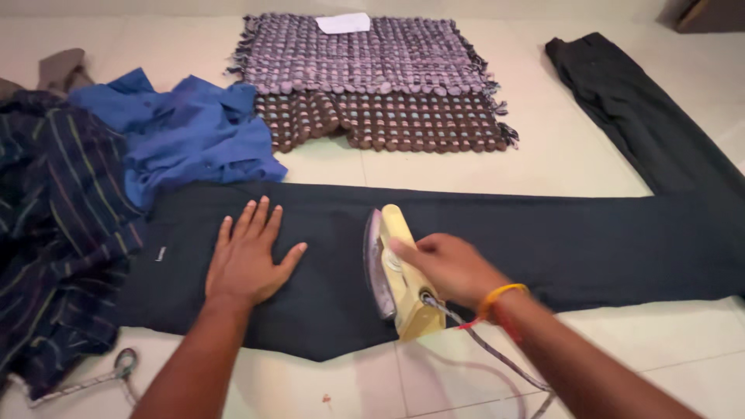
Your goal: The person irons a pair of dark trousers laid flat on the floor using a handheld electric iron. They repeatedly smooth the fabric with one hand while moving the iron back and forth, then flip the trousers to iron the other side.
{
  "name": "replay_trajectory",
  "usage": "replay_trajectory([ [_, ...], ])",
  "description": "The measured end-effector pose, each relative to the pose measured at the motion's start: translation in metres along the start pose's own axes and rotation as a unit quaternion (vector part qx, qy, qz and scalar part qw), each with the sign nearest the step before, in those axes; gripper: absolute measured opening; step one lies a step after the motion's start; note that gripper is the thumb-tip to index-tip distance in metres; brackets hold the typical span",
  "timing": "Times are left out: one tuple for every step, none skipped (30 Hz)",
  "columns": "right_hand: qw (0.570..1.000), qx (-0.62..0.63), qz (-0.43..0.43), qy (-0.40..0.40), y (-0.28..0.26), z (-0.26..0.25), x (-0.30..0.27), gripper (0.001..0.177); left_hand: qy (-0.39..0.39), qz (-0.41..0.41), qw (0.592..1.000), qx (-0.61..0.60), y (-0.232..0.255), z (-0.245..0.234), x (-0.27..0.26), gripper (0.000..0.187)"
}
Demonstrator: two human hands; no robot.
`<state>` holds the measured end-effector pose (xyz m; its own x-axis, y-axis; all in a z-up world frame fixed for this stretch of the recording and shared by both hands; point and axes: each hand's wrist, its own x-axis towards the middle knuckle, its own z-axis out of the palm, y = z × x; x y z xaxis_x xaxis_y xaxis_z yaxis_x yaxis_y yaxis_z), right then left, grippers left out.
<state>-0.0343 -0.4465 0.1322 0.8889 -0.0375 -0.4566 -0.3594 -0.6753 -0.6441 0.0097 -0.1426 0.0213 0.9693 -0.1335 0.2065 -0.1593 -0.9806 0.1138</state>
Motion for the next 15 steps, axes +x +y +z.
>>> replay_trajectory([
  [0.999,-0.039,-0.008,0.034,-0.008,0.013,0.002,0.064,-0.003,-0.004,1.000,-0.004,0.000,0.000,0.001,0.085],
  [0.995,-0.079,-0.016,0.066,-0.014,0.025,0.004,0.062,-0.009,-0.009,1.000,-0.009,0.000,-0.001,-0.001,0.085],
  [0.988,-0.118,-0.023,0.097,-0.016,0.034,0.009,0.061,-0.010,-0.009,1.000,-0.011,0.000,-0.001,-0.001,0.085],
  [0.986,-0.119,-0.025,0.115,-0.015,0.040,0.014,0.059,-0.012,-0.009,1.000,-0.011,0.000,-0.001,0.000,0.085],
  [0.983,-0.121,-0.026,0.132,-0.014,0.044,0.020,0.058,-0.014,-0.010,1.000,-0.012,0.000,-0.002,0.000,0.085],
  [0.981,-0.124,-0.027,0.149,-0.011,0.047,0.028,0.056,-0.020,-0.013,1.000,-0.016,0.000,-0.002,0.000,0.085],
  [0.976,-0.136,-0.045,0.165,-0.010,0.047,0.037,0.057,-0.025,-0.017,0.999,-0.020,0.000,-0.002,0.001,0.085],
  [0.971,-0.147,-0.063,0.180,-0.010,0.045,0.048,0.057,-0.031,-0.022,0.999,-0.023,0.000,-0.002,-0.001,0.085],
  [0.965,-0.158,-0.082,0.194,-0.010,0.043,0.055,0.057,-0.031,-0.023,0.999,-0.024,-0.001,-0.003,-0.002,0.085],
  [0.972,-0.143,-0.066,0.173,-0.012,0.039,0.062,0.056,-0.029,-0.021,0.999,-0.027,0.000,-0.004,-0.002,0.085],
  [0.979,-0.128,-0.051,0.152,-0.015,0.033,0.067,0.055,-0.028,-0.019,0.999,-0.029,0.001,-0.006,-0.002,0.086],
  [0.984,-0.113,-0.035,0.133,-0.016,0.029,0.069,0.054,-0.030,-0.021,0.999,-0.027,0.001,-0.007,-0.001,0.085],
  [0.984,-0.113,-0.042,0.130,-0.015,0.028,0.067,0.053,-0.031,-0.022,0.999,-0.026,0.001,-0.009,-0.001,0.085],
  [0.984,-0.113,-0.048,0.128,-0.013,0.027,0.063,0.052,-0.033,-0.022,0.999,-0.025,0.002,-0.009,-0.001,0.085],
  [0.984,-0.113,-0.054,0.127,-0.012,0.026,0.059,0.051,-0.035,-0.024,0.999,-0.024,0.003,-0.009,-0.003,0.084],
])
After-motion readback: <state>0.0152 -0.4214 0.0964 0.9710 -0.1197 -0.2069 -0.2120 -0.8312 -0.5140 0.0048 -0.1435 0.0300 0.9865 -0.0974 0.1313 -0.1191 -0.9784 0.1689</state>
